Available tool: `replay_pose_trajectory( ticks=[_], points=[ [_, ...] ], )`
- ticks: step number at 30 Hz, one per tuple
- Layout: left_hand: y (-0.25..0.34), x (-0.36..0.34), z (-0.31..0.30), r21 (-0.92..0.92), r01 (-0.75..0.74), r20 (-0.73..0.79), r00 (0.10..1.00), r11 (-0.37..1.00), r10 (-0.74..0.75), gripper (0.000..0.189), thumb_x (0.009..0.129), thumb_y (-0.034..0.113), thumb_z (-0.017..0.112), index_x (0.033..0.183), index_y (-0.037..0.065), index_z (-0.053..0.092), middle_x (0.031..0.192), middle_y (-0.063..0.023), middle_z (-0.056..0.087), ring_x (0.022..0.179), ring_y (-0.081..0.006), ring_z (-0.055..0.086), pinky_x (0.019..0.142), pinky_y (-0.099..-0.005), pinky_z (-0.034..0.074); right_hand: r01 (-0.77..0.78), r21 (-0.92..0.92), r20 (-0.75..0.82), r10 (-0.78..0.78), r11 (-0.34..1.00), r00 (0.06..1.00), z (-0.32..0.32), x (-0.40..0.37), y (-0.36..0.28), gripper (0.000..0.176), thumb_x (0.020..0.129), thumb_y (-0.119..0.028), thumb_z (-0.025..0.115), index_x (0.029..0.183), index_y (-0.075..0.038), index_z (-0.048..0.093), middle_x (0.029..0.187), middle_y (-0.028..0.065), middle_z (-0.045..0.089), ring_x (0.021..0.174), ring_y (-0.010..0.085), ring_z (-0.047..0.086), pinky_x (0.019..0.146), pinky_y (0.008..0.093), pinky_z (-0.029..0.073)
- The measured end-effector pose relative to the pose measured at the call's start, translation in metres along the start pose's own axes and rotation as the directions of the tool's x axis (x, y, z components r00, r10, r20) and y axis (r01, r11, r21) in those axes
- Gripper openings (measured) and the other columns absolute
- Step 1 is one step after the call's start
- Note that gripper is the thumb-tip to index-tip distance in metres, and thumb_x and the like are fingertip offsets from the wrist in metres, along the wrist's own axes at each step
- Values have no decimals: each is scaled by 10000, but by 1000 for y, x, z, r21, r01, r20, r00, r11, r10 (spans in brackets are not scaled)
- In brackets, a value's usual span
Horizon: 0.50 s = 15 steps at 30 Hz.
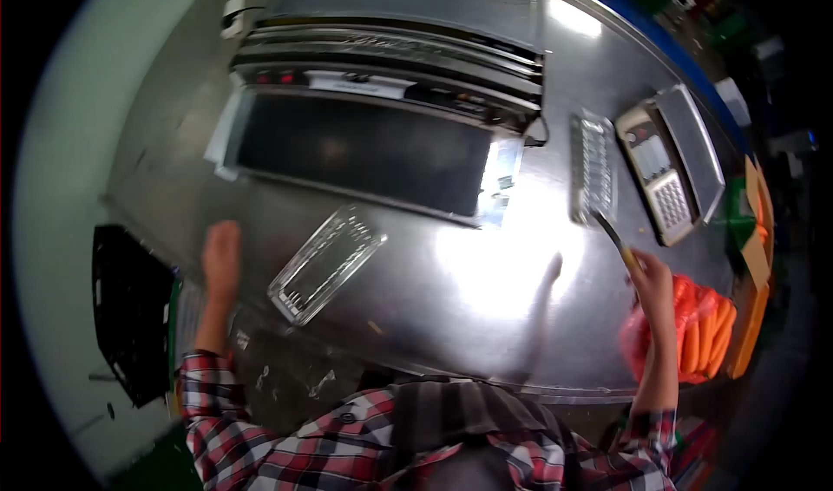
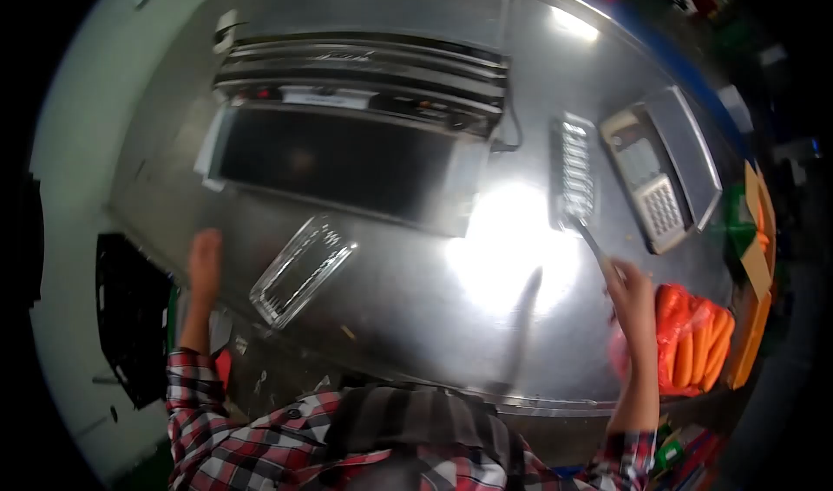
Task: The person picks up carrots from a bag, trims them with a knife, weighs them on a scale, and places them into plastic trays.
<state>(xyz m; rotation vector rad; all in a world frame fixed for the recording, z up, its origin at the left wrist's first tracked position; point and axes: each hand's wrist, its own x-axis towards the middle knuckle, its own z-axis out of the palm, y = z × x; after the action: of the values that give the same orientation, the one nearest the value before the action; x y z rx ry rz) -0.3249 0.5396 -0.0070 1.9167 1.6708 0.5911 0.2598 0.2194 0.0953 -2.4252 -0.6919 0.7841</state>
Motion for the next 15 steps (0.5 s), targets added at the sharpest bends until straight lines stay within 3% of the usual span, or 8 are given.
replay_pose_trajectory(
  ticks=[1, 2, 4, 7, 11, 13, 14, 15],
  points=[
    [-16, -10, 17, 86, -175, 38, 984, 981, 173, 323, 873, 255, 618, 1059, -6, 581, 1061, -164, 596, 1006, -276, 573, 876, -351, 448, -15, -4, -13, 15, 1000, 1000, -1, -9, 8, 288, 898, -170, 580, 1108, 26, 598, 619, 34, 549, 418, 84, 480, 327, 231, 353],
    [-17, -25, 24, 328, -277, 123, 960, 903, 250, 406, 798, 275, 694, 1085, 11, 583, 1103, -158, 602, 1030, -313, 574, 874, -359, 454, 94, -76, -8, -95, 993, 995, -5, -21, 43, 275, 901, -134, 558, 1123, 25, 582, 631, 45, 549, 443, 75, 478, 334, 225, 357],
    [25, -34, 27, 299, -202, 268, 956, 933, 121, 413, 778, 284, 706, 1081, 31, 582, 1044, -146, 628, 975, -300, 605, 837, -368, 470, -199, 49, 21, 198, 979, 980, -13, -52, 10, 272, 898, -124, 551, 1129, 19, 563, 646, 40, 537, 455, 72, 456, 349, 214, 361],
    [17, -58, 42, 89, 33, 403, 913, 995, -66, 354, 784, 242, 691, 1043, 27, 581, 922, -145, 648, 875, -282, 634, 773, -369, 484, -157, 320, -141, 211, 934, 967, -4, -116, 58, 280, 894, -130, 559, 1143, -2, 541, 655, 19, 506, 447, 70, 426, 355, 210, 363],
    [3, -64, 65, -39, -60, 350, 934, 997, 70, 240, 805, 182, 649, 962, 11, 588, 810, -143, 643, 745, -267, 644, 680, -350, 488, -80, 577, -265, 279, 813, 923, 8, -129, 121, 222, 871, -162, 610, 1029, -29, 530, 682, -17, 476, 491, 65, 452, 405, 215, 405],
    [9, -73, 60, -129, -101, 283, 950, 986, 135, 190, 819, 154, 623, 930, 2, 593, 790, -145, 638, 717, -267, 641, 653, -336, 486, 35, 481, -376, 169, 876, 911, 25, -118, 151, 205, 822, -122, 656, 966, -43, 532, 762, 3, 521, 627, 88, 506, 559, 241, 452],
    [14, -77, 59, -117, -140, 277, 946, 983, 167, 172, 826, 138, 607, 932, 3, 594, 783, -143, 637, 705, -267, 640, 644, -335, 487, 70, 301, -402, 60, 951, 914, 30, -109, 169, 221, 812, -121, 663, 956, -22, 528, 815, 25, 531, 708, 119, 513, 657, 263, 450],
    [21, -77, 57, -106, -186, 267, 941, 977, 208, 156, 834, 123, 591, 934, 4, 596, 775, -141, 636, 693, -267, 639, 635, -334, 489, 88, 211, -501, 31, 974, 865, 39, -106, 145, 253, 804, -148, 677, 938, -1, 520, 824, 50, 525, 744, 158, 505, 679, 298, 433]
  ],
)
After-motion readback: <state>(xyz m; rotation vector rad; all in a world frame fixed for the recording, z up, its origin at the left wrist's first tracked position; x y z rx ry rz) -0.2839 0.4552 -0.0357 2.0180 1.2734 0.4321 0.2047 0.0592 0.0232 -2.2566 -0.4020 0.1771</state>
